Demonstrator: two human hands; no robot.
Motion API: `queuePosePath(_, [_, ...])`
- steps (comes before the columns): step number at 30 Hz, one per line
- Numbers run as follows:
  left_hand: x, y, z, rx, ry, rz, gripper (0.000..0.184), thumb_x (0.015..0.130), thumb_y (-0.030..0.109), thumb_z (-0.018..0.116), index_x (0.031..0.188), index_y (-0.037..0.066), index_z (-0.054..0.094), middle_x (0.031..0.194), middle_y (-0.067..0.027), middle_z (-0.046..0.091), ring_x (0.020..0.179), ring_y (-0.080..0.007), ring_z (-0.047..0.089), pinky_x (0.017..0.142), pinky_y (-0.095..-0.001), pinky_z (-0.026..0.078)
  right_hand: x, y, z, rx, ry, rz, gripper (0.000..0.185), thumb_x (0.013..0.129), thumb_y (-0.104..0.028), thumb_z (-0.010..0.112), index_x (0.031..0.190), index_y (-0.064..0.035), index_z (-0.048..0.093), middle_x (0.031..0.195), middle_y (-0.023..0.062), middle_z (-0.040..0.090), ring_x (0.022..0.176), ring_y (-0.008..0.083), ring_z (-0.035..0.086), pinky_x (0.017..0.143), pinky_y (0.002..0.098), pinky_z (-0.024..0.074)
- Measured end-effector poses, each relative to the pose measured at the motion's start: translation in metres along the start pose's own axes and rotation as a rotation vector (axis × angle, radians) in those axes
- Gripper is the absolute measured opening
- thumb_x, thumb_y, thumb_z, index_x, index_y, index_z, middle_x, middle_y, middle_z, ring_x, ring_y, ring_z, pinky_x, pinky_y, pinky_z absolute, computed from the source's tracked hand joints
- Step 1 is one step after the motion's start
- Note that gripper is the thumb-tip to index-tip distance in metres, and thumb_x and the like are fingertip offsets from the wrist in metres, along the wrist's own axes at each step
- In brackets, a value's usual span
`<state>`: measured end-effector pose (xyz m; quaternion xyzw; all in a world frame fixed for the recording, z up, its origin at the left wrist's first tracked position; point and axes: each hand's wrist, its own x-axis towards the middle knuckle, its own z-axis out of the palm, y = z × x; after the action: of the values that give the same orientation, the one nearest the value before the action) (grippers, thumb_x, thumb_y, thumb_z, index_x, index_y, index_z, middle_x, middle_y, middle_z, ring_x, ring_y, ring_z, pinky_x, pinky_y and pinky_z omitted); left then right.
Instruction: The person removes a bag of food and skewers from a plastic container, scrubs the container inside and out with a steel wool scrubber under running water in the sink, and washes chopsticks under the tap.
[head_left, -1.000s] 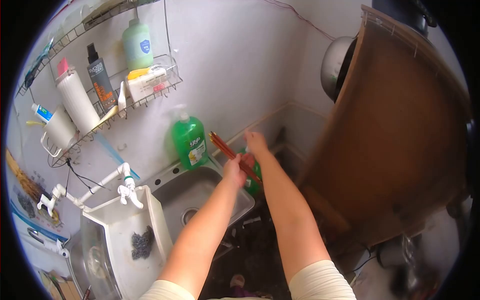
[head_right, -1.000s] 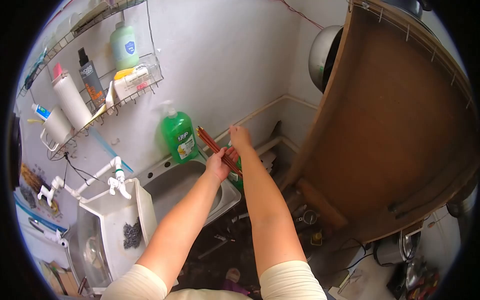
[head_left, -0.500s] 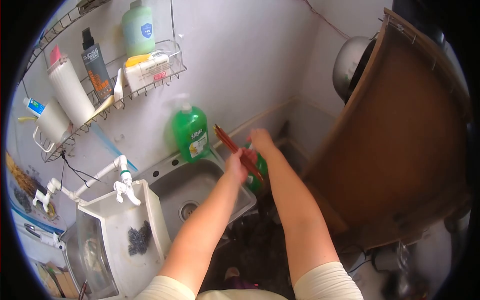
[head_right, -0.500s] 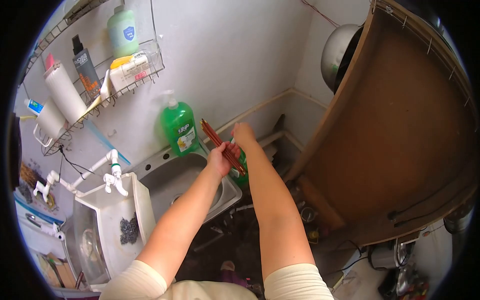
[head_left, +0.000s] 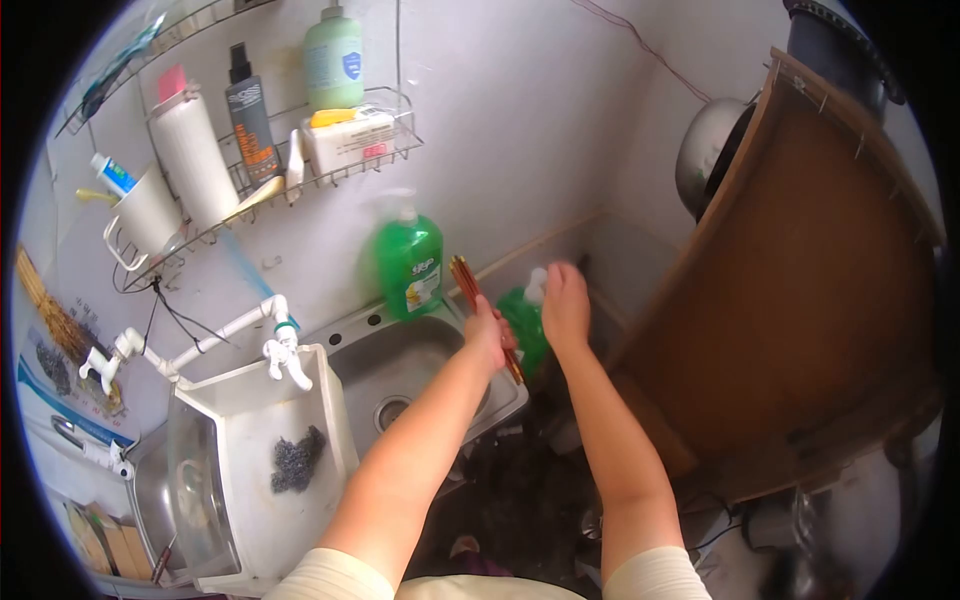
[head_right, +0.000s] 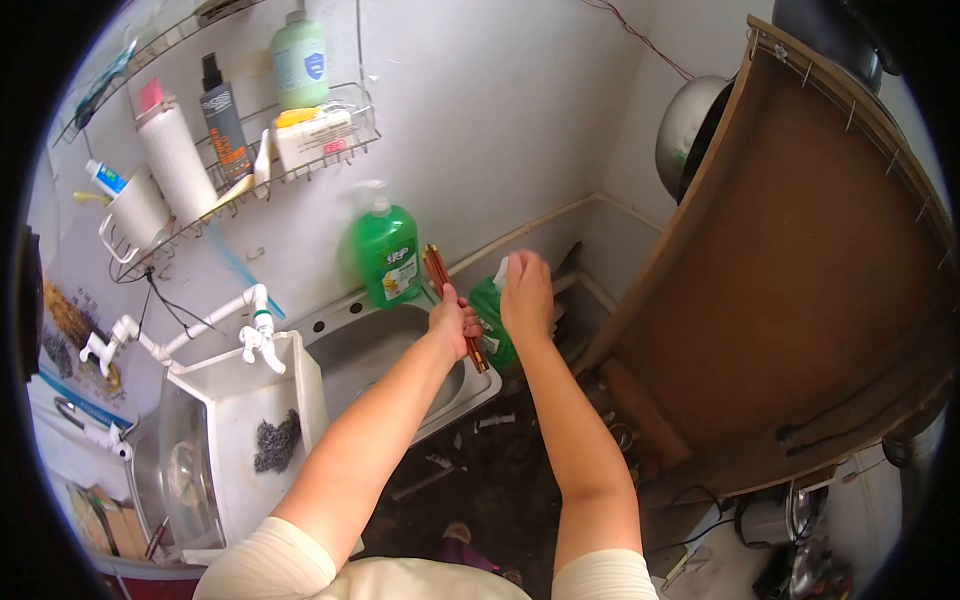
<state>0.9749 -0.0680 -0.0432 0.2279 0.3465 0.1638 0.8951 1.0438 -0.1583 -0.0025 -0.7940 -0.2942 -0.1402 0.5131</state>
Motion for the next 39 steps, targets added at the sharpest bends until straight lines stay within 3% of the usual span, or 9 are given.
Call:
queuePosePath(3, [-0.026,0.009,0.006,-0.029,-0.071,-0.024,0.05,0.087,0.06,0.035,0.068,0.014,0.035,0.049,0.0041,0.022,0.038,-0.0102,0.019,0.036,-0.0248,0.018,-0.063,-0.027,-0.013,0.001,-0.179,0.048,0.041,0.092,-0.036,0.041,0.097,0.0025,0.051,0.082,0.02,0.058,0.073,0.034,0.057,0.071,0.0387,0.0465])
queuePosePath(5, [-0.048,0.013,0.013,-0.067,-0.079,-0.015,0.054,0.084,0.064,0.033,0.064,0.015,0.033,0.048,0.0041,0.02,0.038,-0.0106,0.018,0.036,-0.0258,0.018,-0.087,-0.085,-0.042,0.3,-0.597,0.588,0.043,0.092,-0.041,0.04,0.092,0.001,0.051,0.067,0.013,0.056,0.054,0.0218,0.056,0.051,0.0313,0.0463])
queuePosePath(6, [-0.074,0.02,0.014,-0.05,-0.189,-0.023,0.057,0.082,0.068,0.033,0.06,0.015,0.031,0.047,0.0041,0.019,0.038,-0.0118,0.019,0.037,-0.0268,0.019,-0.1,-0.084,-0.039,0.409,-0.604,0.528,0.044,0.092,-0.044,0.041,0.087,-0.0011,0.051,0.062,0.0058,0.051,0.044,0.0109,0.046,0.038,0.0241,0.0362])
queuePosePath(11, [-0.139,0.043,-0.004,-0.164,-0.352,0.036,0.057,0.081,0.065,0.04,0.059,0.014,0.031,0.047,0.0021,0.022,0.04,-0.0129,0.025,0.038,-0.027,0.025,-0.129,-0.155,-0.055,0.29,-0.507,0.502,0.044,0.092,-0.041,0.043,0.076,-0.0009,0.052,0.059,0.0042,0.049,0.047,0.0124,0.041,0.043,0.0291,0.0341])
queuePosePath(17, [-0.254,0.108,-0.078,-0.163,-0.396,0.257,0.041,0.089,0.047,0.045,0.07,0.012,0.036,0.053,0.0006,0.034,0.043,-0.0099,0.031,0.036,-0.0227,0.027,-0.199,-0.266,-0.041,-0.151,-0.486,-0.019,0.046,0.093,-0.033,0.039,0.068,0.0037,0.051,0.061,0.0179,0.052,0.054,0.0262,0.05,0.055,0.0378,0.0403])
queuePosePath(27, [-0.399,0.273,-0.331,-0.07,-0.14,1.083,0.023,0.09,0.025,0.052,0.082,0.01,0.038,0.064,-0.0011,0.043,0.04,-0.0078,0.035,0.033,-0.0235,0.028,-0.367,-0.437,0.015,0.135,-1.146,0.127,0.044,0.095,-0.039,0.037,0.074,-0.0023,0.047,0.056,0.0009,0.043,0.049,0.0108,0.038,0.048,0.0283,0.0356])
queuePosePath(30, [-0.421,0.313,-0.403,-0.215,0.137,1.08,0.019,0.093,0.024,0.047,0.09,0.006,0.041,0.065,-0.0032,0.044,0.041,-0.0096,0.037,0.035,-0.0242,0.028,-0.396,-0.449,0.041,0.206,-1.293,0.153,0.041,0.095,-0.037,0.04,0.075,-0.0018,0.048,0.056,-0.0009,0.039,0.05,0.0093,0.035,0.046,0.0272,0.0342])
queuePosePath(35, [-0.449,0.327,-0.517,0.345,0.43,1.027,0.041,0.091,0.038,0.045,0.074,0.003,0.058,0.056,-0.0044,0.052,0.043,-0.0131,0.045,0.041,-0.0267,0.037,-0.449,-0.48,0.089,0.32,-1.327,0.042,0.035,0.093,-0.031,0.047,0.087,0.0024,0.054,0.063,0.0029,0.047,0.054,0.0102,0.043,0.052,0.0258,0.0392])
queuePosePath(39, [-0.469,0.316,-0.586,1.116,0.692,1.026,0.062,0.089,0.051,0.04,0.06,-0.001,0.059,0.055,-0.013,0.058,0.049,-0.0234,0.056,0.05,-0.0358,0.042,-0.491,-0.488,0.12,0.577,-1.398,0.326,0.027,0.093,-0.024,0.046,0.096,0.0005,0.054,0.061,-0.0014,0.042,0.048,0.0066,0.035,0.041,0.0214,0.0307])
